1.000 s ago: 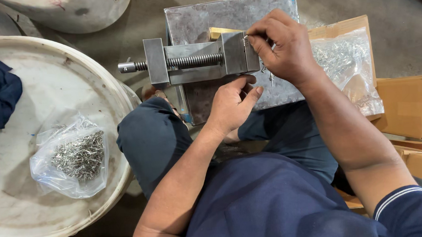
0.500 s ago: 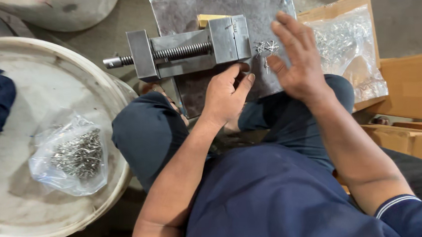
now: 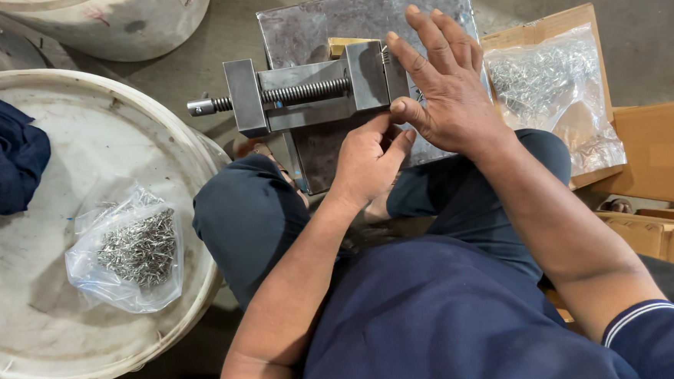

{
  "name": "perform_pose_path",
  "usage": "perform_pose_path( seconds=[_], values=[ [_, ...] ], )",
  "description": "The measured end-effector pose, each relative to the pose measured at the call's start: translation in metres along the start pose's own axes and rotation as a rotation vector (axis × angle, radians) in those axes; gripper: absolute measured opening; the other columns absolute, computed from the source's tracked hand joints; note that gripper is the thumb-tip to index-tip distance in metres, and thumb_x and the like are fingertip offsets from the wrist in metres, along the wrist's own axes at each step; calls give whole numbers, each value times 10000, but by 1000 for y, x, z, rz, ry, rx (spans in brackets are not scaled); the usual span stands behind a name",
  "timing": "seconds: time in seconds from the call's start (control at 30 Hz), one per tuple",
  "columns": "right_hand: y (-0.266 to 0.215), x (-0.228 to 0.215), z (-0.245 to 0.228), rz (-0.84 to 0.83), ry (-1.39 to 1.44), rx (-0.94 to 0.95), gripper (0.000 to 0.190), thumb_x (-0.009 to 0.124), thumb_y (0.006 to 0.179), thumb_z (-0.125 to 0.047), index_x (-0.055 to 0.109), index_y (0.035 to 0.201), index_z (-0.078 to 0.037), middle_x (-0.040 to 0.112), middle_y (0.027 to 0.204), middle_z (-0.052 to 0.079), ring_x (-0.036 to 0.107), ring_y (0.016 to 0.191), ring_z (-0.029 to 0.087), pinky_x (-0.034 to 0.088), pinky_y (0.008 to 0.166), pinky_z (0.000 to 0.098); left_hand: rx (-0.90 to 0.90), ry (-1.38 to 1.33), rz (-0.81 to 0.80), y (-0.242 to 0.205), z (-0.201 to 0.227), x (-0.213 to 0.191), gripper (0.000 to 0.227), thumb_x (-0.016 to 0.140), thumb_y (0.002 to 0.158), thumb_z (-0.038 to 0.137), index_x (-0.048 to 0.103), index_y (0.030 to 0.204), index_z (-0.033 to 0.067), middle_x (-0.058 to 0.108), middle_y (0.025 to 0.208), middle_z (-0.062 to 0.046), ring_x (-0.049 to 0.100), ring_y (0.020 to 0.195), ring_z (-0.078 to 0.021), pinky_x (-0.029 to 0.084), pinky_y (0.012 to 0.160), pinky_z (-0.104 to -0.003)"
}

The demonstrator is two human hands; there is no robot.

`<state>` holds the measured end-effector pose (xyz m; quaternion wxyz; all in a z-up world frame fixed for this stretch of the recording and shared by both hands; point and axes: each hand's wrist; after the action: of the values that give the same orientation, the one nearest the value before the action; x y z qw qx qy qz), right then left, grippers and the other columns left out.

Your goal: The person sits on the floor and uses a bench vise to assemble small metal fasteners. They pick up individual pieces from a plastic bag, place them into the vise jaws, and tighten the screw to secure them before moving to the next item.

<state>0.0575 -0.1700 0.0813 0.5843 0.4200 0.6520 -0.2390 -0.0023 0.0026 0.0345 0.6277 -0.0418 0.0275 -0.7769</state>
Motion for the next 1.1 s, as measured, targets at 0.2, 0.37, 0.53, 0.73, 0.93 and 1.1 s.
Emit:
perform_pose_path(
  seconds=[0.2,0.37,0.53,0.73,0.93,1.1],
  values=[
    [2,4,3,-15,-23,-3,824,316,1034,-765,474,1622,-210,243,1735,96,198,1594,379,183,1286,570,-8,34,-1,0,2,0,202,701,954,187,694,1110,59,662,726,-15,605,614,-114,512,616,-295],
    [-1,5,8,13,11,27,857,319,1049,-776,441,1649,-176,232,1745,120,182,1608,400,186,1305,578,68,49,41,2,-4,1,240,705,939,193,688,1142,66,692,752,-30,636,643,-133,524,642,-302],
    [-8,5,13,39,52,13,842,371,1047,-753,448,1625,-145,255,1729,127,207,1600,399,197,1297,568,59,59,31,-1,-4,2,231,705,945,200,686,1128,61,703,777,-54,657,666,-152,530,655,-307],
    [-39,2,55,-40,95,208,744,401,1107,-657,394,1652,-152,329,1718,81,275,1611,356,198,1303,506,190,21,79,-7,-21,6,208,699,993,141,674,1159,19,726,885,-62,652,772,-102,554,732,-282],
    [-81,14,62,-155,47,131,896,466,1059,-631,240,1675,-21,170,1743,211,122,1612,391,64,1286,558,219,35,65,-3,-29,7,209,704,1002,93,657,1180,-6,679,883,-28,601,762,-68,521,707,-243],
    [-84,22,57,-174,87,93,952,531,972,-668,288,1654,-51,216,1732,170,122,1606,355,29,1286,544,197,44,65,-3,-28,15,213,691,1020,72,645,1203,-28,641,868,-2,554,733,-47,484,671,-220]
  ],
)
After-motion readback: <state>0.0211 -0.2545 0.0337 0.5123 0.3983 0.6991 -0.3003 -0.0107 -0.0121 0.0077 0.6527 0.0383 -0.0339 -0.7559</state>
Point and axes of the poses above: each hand's wrist, its own y-axis towards the middle knuckle, its own x-axis out of the palm, z = x × y
